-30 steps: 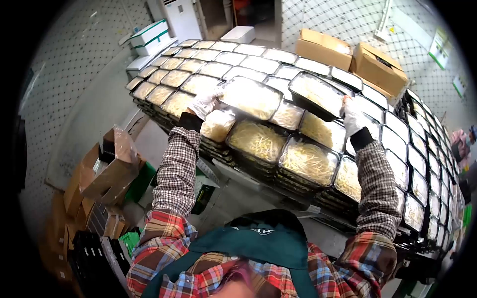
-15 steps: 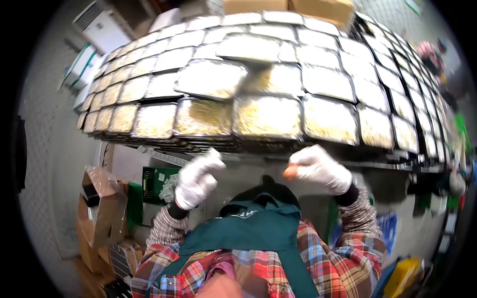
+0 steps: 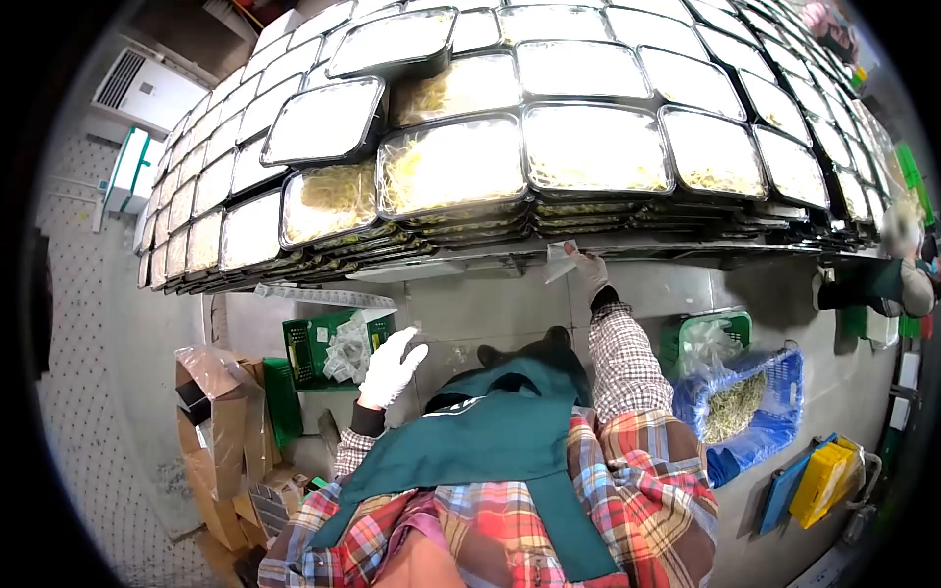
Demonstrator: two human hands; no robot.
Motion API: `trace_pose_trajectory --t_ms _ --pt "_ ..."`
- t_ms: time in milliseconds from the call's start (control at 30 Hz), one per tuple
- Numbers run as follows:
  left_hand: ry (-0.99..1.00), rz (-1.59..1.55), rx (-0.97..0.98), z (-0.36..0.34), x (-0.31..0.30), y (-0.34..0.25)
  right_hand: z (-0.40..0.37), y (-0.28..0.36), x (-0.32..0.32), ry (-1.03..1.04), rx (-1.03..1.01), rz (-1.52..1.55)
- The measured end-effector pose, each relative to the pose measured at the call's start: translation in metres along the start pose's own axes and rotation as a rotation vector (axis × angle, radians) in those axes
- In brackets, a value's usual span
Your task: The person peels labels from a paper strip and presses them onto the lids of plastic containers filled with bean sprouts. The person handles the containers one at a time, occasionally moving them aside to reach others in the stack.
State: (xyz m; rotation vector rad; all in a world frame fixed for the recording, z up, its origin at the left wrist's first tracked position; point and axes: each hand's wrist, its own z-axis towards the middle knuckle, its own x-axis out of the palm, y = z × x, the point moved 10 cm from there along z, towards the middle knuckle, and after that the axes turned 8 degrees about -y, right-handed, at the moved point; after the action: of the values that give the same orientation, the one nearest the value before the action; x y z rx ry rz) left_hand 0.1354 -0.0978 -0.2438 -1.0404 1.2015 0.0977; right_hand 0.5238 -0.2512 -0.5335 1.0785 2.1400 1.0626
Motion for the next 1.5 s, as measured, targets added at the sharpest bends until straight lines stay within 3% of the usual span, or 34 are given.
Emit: trace_pose_trajectory --t_ms 100,133,167,200,267,333,367,400,467,500,533,600,633,667,733,833,933,1067,1133,1167,1200,1233,1400,1500 --pt "-0.010 -0.063 -0.006 0.005 0.014 -0.028 0.026 -0.020 -0.012 -0.063 -0.128 0.085" --pt "-0.007 -0.088 0.006 0.008 0.022 -0.038 0.021 -0.004 -0.002 0.021 -0.285 0.007" --pt "-0.037 -0.108 0.066 0.012 0.029 -0.053 0.020 -0.003 0.008 0.125 -0.261 0.009" --pt "-0.008 -0.184 0.055 0.018 0.036 -0.069 -0.010 0.020 0.026 0.283 -0.166 0.023" --pt "-0.039 -0.280 0.065 0.035 0.042 -0.098 -0.082 0.086 0.042 0.406 -0.095 0.046" --pt "-0.102 -0.489 -0.036 0.050 0.048 -0.117 -0.160 0.159 0.028 0.173 -0.250 0.078" --pt "-0.158 -0.649 -0.119 0.056 0.048 -0.130 -0.193 0.192 0.023 0.185 -0.396 -0.080" --pt "-0.225 -0.536 -0.031 0.062 0.037 -0.157 -0.223 0.219 0.019 0.196 -0.539 -0.240" --pt "-0.115 -1.209 -0.136 0.074 0.049 -0.201 -0.282 0.270 0.002 0.203 -0.820 0.040" --pt "-0.002 -1.319 -0.110 0.079 0.051 -0.221 -0.279 0.259 -0.008 0.174 -0.686 0.059" --pt "0.007 -1.150 -0.138 0.083 0.050 -0.234 -0.290 0.273 -0.020 0.145 -0.773 0.109" --pt "-0.053 -1.031 0.181 0.091 0.040 -0.266 -0.298 0.294 -0.052 0.026 -0.960 0.026" --pt "0.012 -1.307 -0.050 0.094 0.054 -0.273 -0.298 0.304 -0.070 -0.021 -0.925 0.050" --pt "0.025 -1.267 0.009 0.100 0.057 -0.285 -0.299 0.318 -0.082 0.053 -0.854 0.074" --pt "-0.027 -1.147 0.196 0.107 0.060 -0.310 -0.301 0.333 -0.103 0.094 -0.899 0.061" --pt "-0.131 -1.024 0.271 0.118 0.070 -0.332 -0.302 0.340 -0.135 0.020 -0.717 0.179" --pt "0.009 -1.189 0.217 0.129 0.087 -0.356 -0.302 0.347 -0.157 -0.089 -0.738 0.261" --pt "0.390 -1.058 0.345 0.136 0.103 -0.408 -0.301 0.356 -0.189 -0.271 -0.836 0.194" --pt "0.558 -1.066 0.235 0.143 0.108 -0.424 -0.310 0.373 -0.204 -0.365 -1.009 0.071" --pt "0.445 -0.890 0.566 0.151 0.094 -0.447 -0.304 0.384 -0.212 -0.269 -0.919 0.162" --pt "0.321 -0.682 0.882 0.148 0.083 -0.465 -0.314 0.408 -0.216 -0.328 -1.030 -0.095" --pt "0.249 -0.605 0.965 0.151 0.082 -0.470 -0.312 0.409 -0.226 -0.332 -1.063 -0.090" --pt "0.397 -0.816 0.717 0.161 0.115 -0.487 -0.301 0.420 -0.256 -0.332 -1.060 -0.092" --pt "0.466 -0.936 0.599 0.169 0.147 -0.500 -0.304 0.446 -0.290 -0.446 -1.196 -0.147"
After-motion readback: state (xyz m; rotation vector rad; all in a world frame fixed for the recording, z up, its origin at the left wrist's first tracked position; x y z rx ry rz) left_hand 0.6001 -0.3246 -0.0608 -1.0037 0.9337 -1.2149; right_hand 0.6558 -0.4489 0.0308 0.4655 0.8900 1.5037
